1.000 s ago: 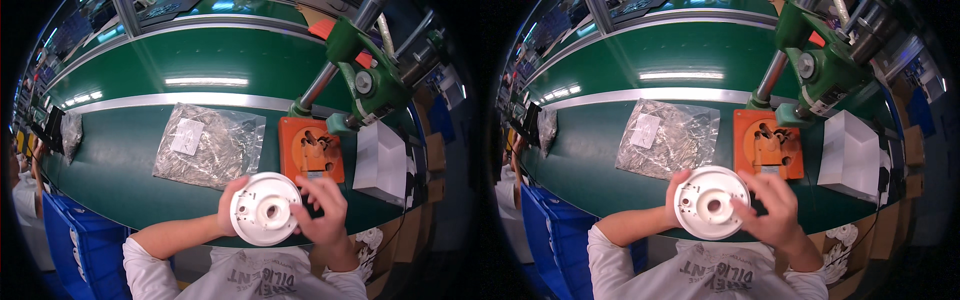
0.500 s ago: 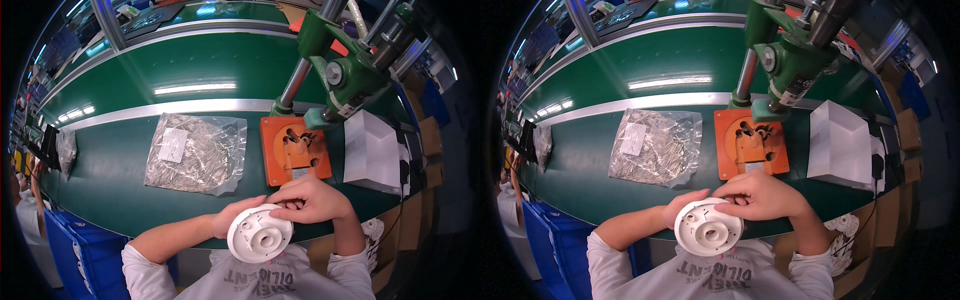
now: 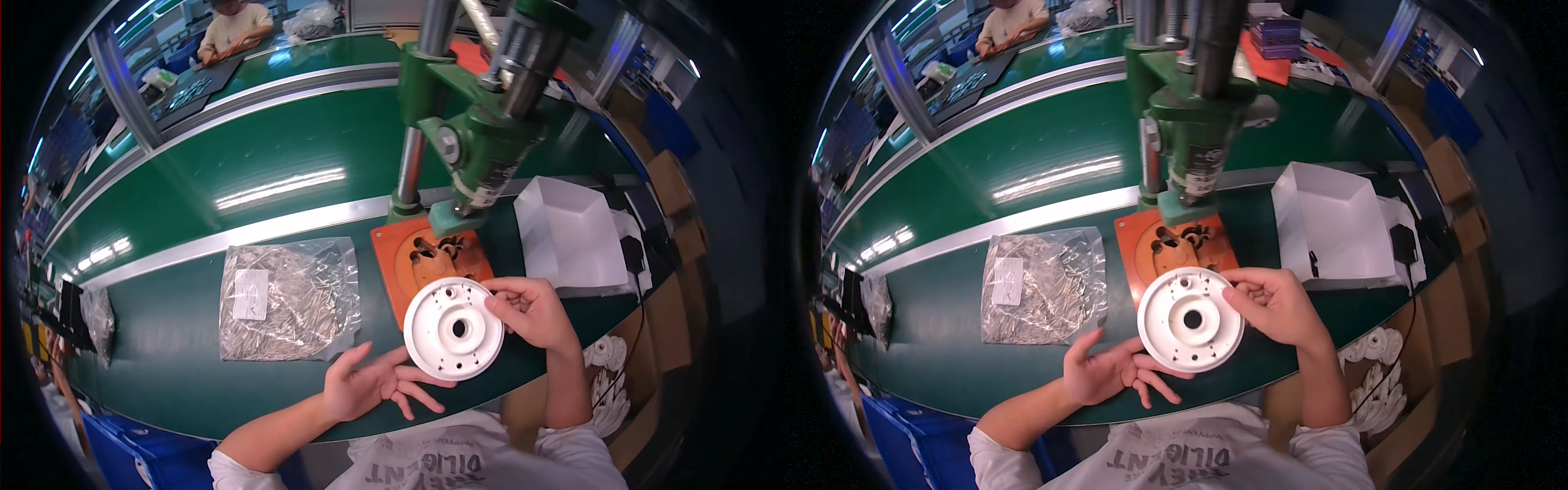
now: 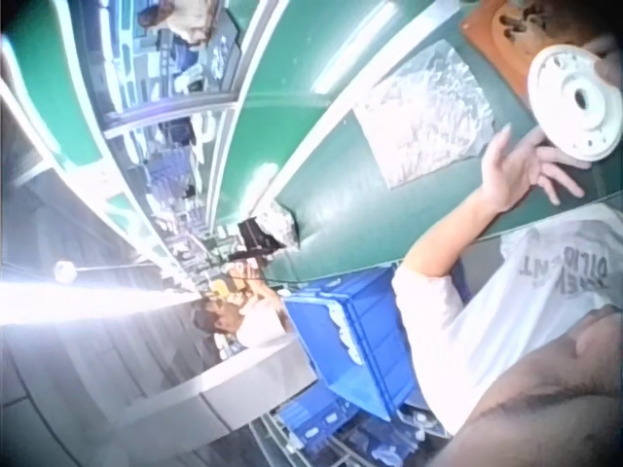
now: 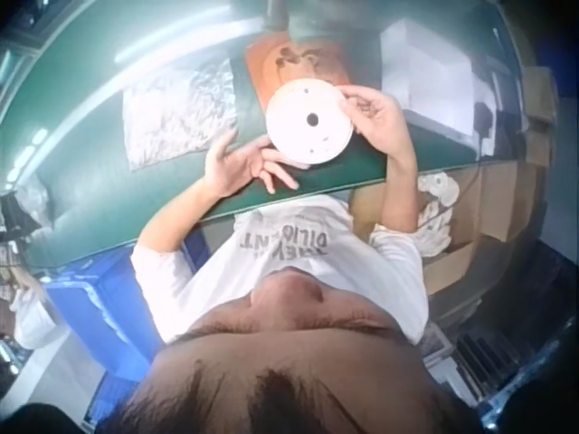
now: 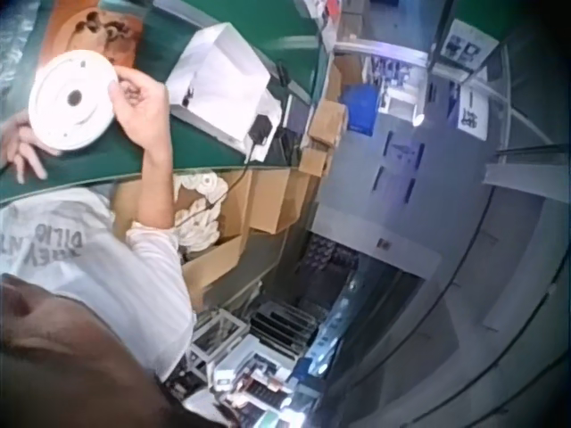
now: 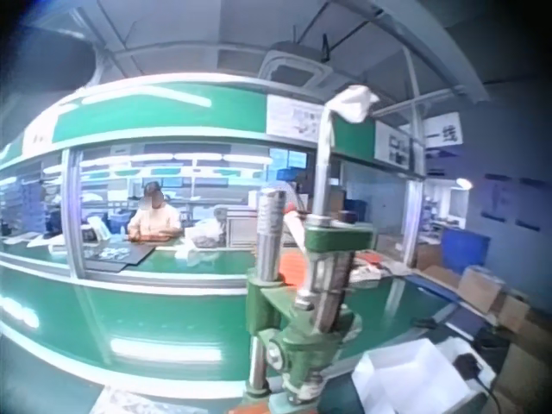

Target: The person assembles components of a lighting fixture by hand, then presses them together using a manual lever press.

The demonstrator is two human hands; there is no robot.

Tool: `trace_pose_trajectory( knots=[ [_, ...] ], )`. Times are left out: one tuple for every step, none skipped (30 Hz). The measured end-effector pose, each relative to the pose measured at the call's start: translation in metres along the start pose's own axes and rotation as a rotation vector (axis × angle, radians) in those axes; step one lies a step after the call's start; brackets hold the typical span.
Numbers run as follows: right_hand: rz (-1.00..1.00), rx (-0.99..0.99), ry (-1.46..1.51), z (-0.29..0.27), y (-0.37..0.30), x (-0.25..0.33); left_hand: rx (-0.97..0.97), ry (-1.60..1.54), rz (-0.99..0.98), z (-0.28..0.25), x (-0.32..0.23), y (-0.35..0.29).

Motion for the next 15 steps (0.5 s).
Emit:
trace_pose_trajectory(
  knots=[
    [0.008, 0.001, 0.03, -0.002, 0.001, -0.001, 0.009, 0.008, -0.015, 0.002, 0.001, 0.0],
    [0.003, -0.016, 0.037, -0.005, 0.002, -0.004, -0.016, 0.01, 0.002, 0.002, 0.0, 0.0],
    [-0.007, -0.058, 0.068, -0.01, 0.004, -0.007, -0.04, 0.015, 0.02, 0.001, -0.003, 0.0],
    [-0.016, -0.1, 0.099, -0.015, 0.006, -0.01, -0.029, 0.027, 0.005, 0.002, -0.002, 0.001],
    [-0.044, -0.129, 0.114, -0.019, 0.008, -0.013, -0.038, 0.062, 0.0, 0.0, -0.003, 0.001],
    [-0.05, -0.139, 0.124, -0.02, 0.012, -0.016, -0.055, 0.097, -0.002, 0.0, -0.004, 0.0],
    [-0.051, -0.172, 0.148, -0.022, 0.015, -0.018, -0.065, 0.105, -0.002, 0.0, -0.005, -0.002],
    [-0.051, -0.205, 0.171, -0.024, 0.017, -0.02, -0.064, 0.115, -0.015, 0.001, -0.004, -0.002],
    [-0.056, -0.234, 0.189, -0.024, 0.018, -0.019, -0.072, 0.13, -0.005, 0.0, -0.005, -0.002],
    [-0.059, -0.244, 0.197, -0.023, 0.017, -0.02, -0.081, 0.144, 0.005, 0.0, -0.006, -0.002],
    [-0.051, -0.286, 0.195, -0.024, 0.014, -0.021, -0.079, 0.149, -0.006, 0.001, -0.006, -0.002],
    [-0.042, -0.326, 0.19, -0.026, 0.013, -0.022, -0.091, 0.154, -0.001, 0.0, -0.005, -0.001],
    [-0.042, -0.331, 0.195, -0.023, 0.012, -0.02, -0.103, 0.158, 0.005, -0.001, -0.006, -0.001],
    [-0.053, -0.382, 0.187, -0.021, 0.01, -0.016, -0.103, 0.159, -0.001, -0.002, -0.005, 0.0],
    [-0.064, -0.43, 0.18, -0.019, 0.008, -0.014, -0.107, 0.171, 0.008, -0.002, -0.006, 0.0]
  ],
)
Point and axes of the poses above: each hand's wrist, its own y-axis towards the middle knuckle, its own z-axis out of the palm, x = y × z, the point moved 8 cm from there along y, towards the middle knuckle, and after that the axes turned 5 degrees about y, right-handed, at the moved point
